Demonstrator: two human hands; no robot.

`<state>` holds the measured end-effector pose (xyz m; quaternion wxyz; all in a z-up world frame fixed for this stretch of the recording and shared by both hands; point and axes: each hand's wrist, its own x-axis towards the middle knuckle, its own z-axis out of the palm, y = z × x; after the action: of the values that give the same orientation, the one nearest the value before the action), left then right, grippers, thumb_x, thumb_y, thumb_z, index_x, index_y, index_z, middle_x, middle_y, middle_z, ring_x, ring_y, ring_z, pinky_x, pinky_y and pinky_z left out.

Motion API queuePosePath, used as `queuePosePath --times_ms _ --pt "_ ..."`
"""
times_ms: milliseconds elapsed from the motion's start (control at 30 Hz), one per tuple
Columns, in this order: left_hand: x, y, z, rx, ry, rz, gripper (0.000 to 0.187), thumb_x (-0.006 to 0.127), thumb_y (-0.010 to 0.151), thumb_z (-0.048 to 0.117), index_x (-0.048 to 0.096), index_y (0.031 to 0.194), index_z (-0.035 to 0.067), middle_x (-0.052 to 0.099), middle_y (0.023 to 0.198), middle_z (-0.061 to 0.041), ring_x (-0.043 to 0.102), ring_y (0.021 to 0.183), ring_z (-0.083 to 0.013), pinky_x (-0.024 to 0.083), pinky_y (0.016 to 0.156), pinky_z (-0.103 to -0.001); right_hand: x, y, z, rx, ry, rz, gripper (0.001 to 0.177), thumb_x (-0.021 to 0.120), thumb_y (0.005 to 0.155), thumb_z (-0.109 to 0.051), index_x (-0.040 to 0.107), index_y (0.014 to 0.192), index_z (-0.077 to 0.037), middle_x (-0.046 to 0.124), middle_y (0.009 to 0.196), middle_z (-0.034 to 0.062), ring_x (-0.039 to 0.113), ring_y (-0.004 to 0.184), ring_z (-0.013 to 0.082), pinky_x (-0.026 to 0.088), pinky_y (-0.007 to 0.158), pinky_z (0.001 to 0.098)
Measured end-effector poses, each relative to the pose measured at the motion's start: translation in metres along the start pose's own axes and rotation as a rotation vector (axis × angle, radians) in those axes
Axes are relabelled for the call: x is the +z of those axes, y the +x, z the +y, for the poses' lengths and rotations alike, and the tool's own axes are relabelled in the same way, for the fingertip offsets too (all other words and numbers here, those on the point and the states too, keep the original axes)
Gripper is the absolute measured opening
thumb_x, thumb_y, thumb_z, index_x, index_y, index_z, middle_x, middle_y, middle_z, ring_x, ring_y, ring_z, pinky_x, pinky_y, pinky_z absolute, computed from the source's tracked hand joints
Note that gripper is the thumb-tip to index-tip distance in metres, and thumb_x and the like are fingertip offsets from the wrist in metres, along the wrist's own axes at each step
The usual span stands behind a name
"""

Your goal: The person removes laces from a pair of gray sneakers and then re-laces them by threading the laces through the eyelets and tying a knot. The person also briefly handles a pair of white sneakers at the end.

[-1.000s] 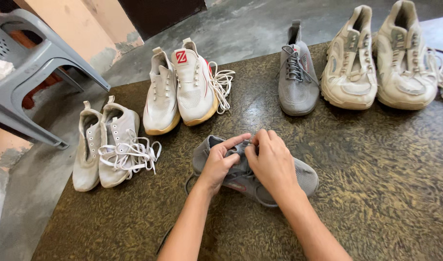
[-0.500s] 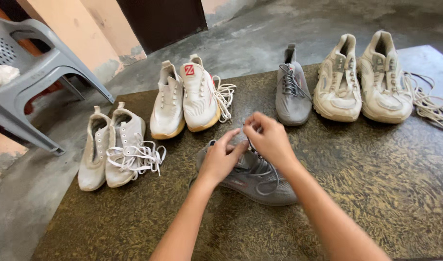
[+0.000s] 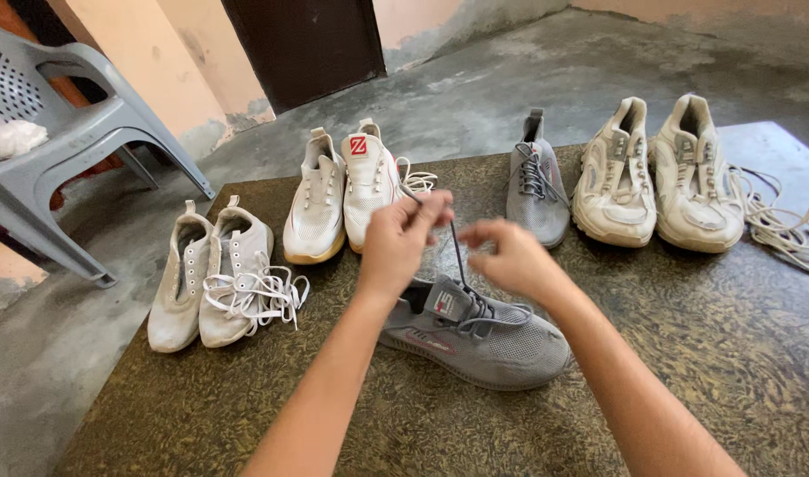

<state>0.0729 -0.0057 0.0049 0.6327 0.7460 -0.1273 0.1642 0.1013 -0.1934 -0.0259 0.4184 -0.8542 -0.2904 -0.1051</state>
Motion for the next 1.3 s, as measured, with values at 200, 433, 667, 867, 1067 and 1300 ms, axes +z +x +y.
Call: queuePosePath --times_ms 200,433,667,867,1067,1300 --pt "-0.010 0.002 0.031 0.100 -0.347 0.107 0.045 0.059 0.102 0.040 0.072 0.127 0.005 0.076 0.111 -0.007 0.071 0.102 -0.0114 0.060 0.072 -0.027 0.005 -0.005 0.002 0.386 0.208 -0.251 0.023 0.065 0.098 -0.024 0.078 0.098 -0.004 0.075 0.080 0.0068 0.067 0.070 0.0122 0.055 0.062 0.0329" --pt "-0.015 -0.007 0.028 0.022 -0.347 0.192 0.051 0.056 0.102 0.040 0.064 0.137 0.004 0.074 0.103 -0.007 0.068 0.089 -0.0110 0.060 0.068 -0.027 -0.030 0.027 -0.034 0.356 0.335 0.118 0.020 0.062 0.099 -0.023 0.074 0.098 -0.007 0.075 0.082 0.0056 0.071 0.067 0.0132 0.063 0.066 0.0309" --pt "-0.009 -0.011 0.021 -0.018 -0.316 0.239 0.049 0.052 0.103 0.042 0.066 0.130 0.004 0.074 0.099 -0.007 0.068 0.085 -0.0105 0.060 0.066 -0.026 -0.036 0.034 -0.037 0.109 0.562 0.329 0.018 0.064 0.101 -0.013 0.072 0.103 0.002 0.075 0.090 0.0077 0.074 0.079 0.0120 0.065 0.074 0.0310" --pt "-0.015 -0.019 0.013 -0.040 -0.315 0.263 0.047 0.053 0.104 0.040 0.072 0.122 0.000 0.073 0.100 -0.006 0.067 0.085 -0.0095 0.058 0.065 -0.025 -0.029 0.016 -0.005 0.098 0.112 0.393 0.019 0.069 0.095 -0.012 0.074 0.111 -0.004 0.078 0.101 0.0077 0.074 0.092 0.0147 0.058 0.084 0.0313" --pt "-0.013 -0.039 0.003 -0.043 -0.318 0.213 0.036 0.064 0.102 0.030 0.077 0.117 0.000 0.071 0.092 -0.005 0.064 0.075 -0.0092 0.057 0.065 -0.024 -0.019 -0.001 0.009 0.146 0.008 0.261 0.036 0.066 0.090 -0.004 0.069 0.125 -0.007 0.076 0.105 0.0122 0.073 0.092 0.0198 0.057 0.083 0.0341" --pt "0.000 -0.051 0.004 -0.100 -0.284 0.128 0.026 0.070 0.098 0.020 0.077 0.114 0.001 0.072 0.086 -0.004 0.065 0.071 -0.0103 0.056 0.062 -0.024 -0.005 -0.010 0.000 0.067 0.078 0.239 0.038 0.067 0.084 -0.010 0.068 0.122 -0.007 0.076 0.111 0.0110 0.073 0.081 0.0222 0.058 0.073 0.0362"
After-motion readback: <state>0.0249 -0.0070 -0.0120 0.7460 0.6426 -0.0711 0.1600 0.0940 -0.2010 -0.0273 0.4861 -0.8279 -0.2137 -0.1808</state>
